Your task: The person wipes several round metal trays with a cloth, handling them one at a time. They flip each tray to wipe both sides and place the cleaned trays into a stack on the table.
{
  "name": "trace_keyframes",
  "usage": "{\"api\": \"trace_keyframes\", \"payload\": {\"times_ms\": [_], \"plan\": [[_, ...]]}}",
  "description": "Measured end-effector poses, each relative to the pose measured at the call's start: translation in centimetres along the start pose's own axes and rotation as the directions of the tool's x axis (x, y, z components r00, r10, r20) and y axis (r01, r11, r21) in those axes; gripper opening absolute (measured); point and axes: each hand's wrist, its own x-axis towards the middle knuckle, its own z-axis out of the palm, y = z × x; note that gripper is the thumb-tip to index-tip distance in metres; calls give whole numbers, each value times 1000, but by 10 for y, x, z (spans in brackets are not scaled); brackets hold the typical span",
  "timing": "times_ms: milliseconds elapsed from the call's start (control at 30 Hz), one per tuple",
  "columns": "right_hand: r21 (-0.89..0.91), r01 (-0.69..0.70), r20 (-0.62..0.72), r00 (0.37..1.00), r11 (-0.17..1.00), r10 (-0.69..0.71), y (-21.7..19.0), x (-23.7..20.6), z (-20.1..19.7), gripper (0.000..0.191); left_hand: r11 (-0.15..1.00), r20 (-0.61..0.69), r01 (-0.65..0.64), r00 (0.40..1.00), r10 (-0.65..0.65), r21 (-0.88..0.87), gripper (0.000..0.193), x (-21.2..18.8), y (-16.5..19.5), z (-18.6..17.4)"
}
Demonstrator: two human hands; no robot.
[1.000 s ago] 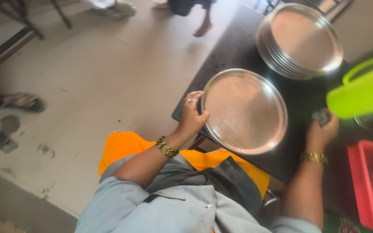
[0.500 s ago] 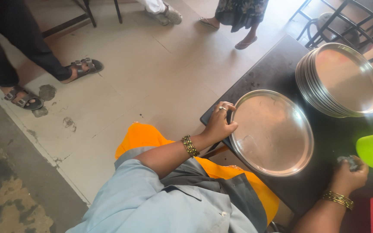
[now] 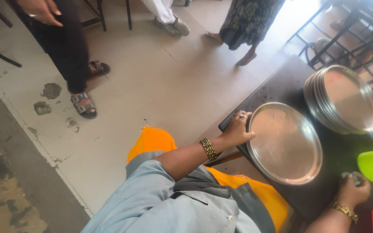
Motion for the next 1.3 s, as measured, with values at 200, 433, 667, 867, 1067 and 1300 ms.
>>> {"api": "trace_keyframes", "payload": {"times_ms": [200, 433, 667, 867, 1067, 1300], "plan": [[221, -171, 14, 985, 960, 172, 13, 4, 6, 28, 991, 63, 100, 994, -94, -93, 73, 0, -12, 5], [378, -246, 28, 967, 892, 255, 40, 13, 0, 29, 992, 26, 62, 998, -60, -106, 70, 2, -24, 16], [-106, -67, -2, 998, 992, 67, 65, 18, 6, 24, 964, 122, 224, 971, -207, -141, 67, 4, -7, 6], [-120, -154, -23, 988, 981, 153, 70, 21, 4, 28, 958, 130, 236, 968, -217, -160, 66, 5, 0, 5], [-417, 41, 21, 999, 908, -35, 72, 26, -4, 26, 977, 105, 196, 977, -187, -85, 65, 5, -14, 16], [-598, 169, 39, 982, 783, -183, 77, 26, -9, 35, 992, 10, 126, 992, -126, -24, 57, 6, -20, 27]]}}
